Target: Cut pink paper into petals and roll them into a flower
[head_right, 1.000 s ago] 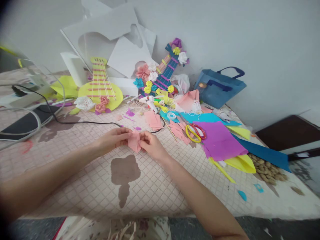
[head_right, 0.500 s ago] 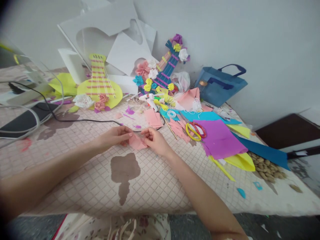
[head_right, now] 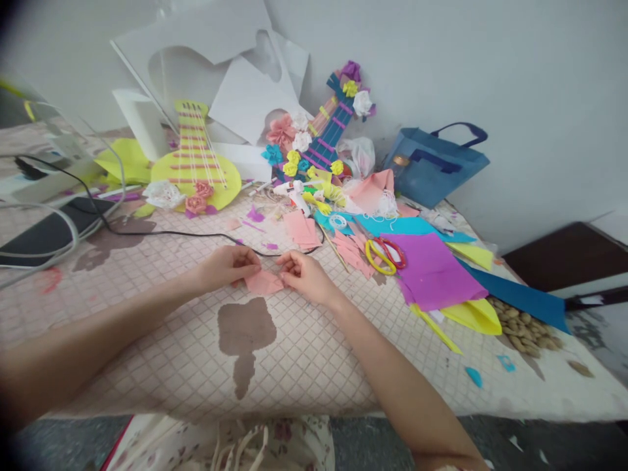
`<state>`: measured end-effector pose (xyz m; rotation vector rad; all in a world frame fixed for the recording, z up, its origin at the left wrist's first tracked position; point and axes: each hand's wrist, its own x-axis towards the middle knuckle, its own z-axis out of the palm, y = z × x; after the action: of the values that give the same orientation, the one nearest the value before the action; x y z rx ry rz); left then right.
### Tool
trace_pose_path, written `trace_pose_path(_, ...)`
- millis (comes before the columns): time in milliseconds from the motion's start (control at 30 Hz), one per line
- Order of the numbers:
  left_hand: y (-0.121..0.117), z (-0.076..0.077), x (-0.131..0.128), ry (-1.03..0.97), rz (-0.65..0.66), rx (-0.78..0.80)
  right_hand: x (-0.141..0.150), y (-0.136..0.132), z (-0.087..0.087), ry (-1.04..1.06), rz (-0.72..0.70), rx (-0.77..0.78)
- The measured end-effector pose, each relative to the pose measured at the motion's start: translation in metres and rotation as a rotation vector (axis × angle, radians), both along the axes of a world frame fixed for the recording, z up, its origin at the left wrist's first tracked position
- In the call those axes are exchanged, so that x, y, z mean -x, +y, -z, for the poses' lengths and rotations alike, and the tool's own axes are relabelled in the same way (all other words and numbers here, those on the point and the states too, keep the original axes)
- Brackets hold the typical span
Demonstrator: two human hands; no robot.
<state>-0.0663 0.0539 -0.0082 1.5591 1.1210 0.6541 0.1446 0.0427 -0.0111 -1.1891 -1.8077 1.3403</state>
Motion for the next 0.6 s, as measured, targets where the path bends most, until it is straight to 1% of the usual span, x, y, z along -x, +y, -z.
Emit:
trace_pose_path(100,0.0,-0.003,0.002,0.041,0.027,-0.074,0.001,-0.002,0.0,-0.071,0.053,-0.161)
trace_pose_path(167,0.0,-0.004,0.004,0.035,-0.003,-0.094,0.002,-0.004,-0.002,-0.113,0.076,-0.305)
trace_pose_path(233,0.001,-0.005,0.005,0.003,-0.045,-0.035,0.004,-0.008,-0.005,-0.165,0.051,-0.449)
trace_pose_path(333,0.003,-0.005,0.006,-0.117,-0.082,0.138,0.006,-0.013,-0.007,-0.252,-0.058,-0.623)
trace_pose_path(400,0.005,-0.003,0.006,-0.227,-0.105,0.223,0.008,-0.015,-0.007,-0.29,-0.114,-0.693)
trace_pose_path(433,0.005,-0.002,0.007,-0.272,-0.116,0.252,0.008,-0.016,-0.007,-0.306,-0.119,-0.714)
trace_pose_path(500,0.006,0.0,0.006,-0.332,-0.126,0.292,0.009,-0.016,-0.007,-0.329,-0.086,-0.744)
trace_pose_path(600,0.006,0.0,0.005,-0.346,-0.118,0.306,0.01,-0.016,-0.006,-0.366,-0.033,-0.781)
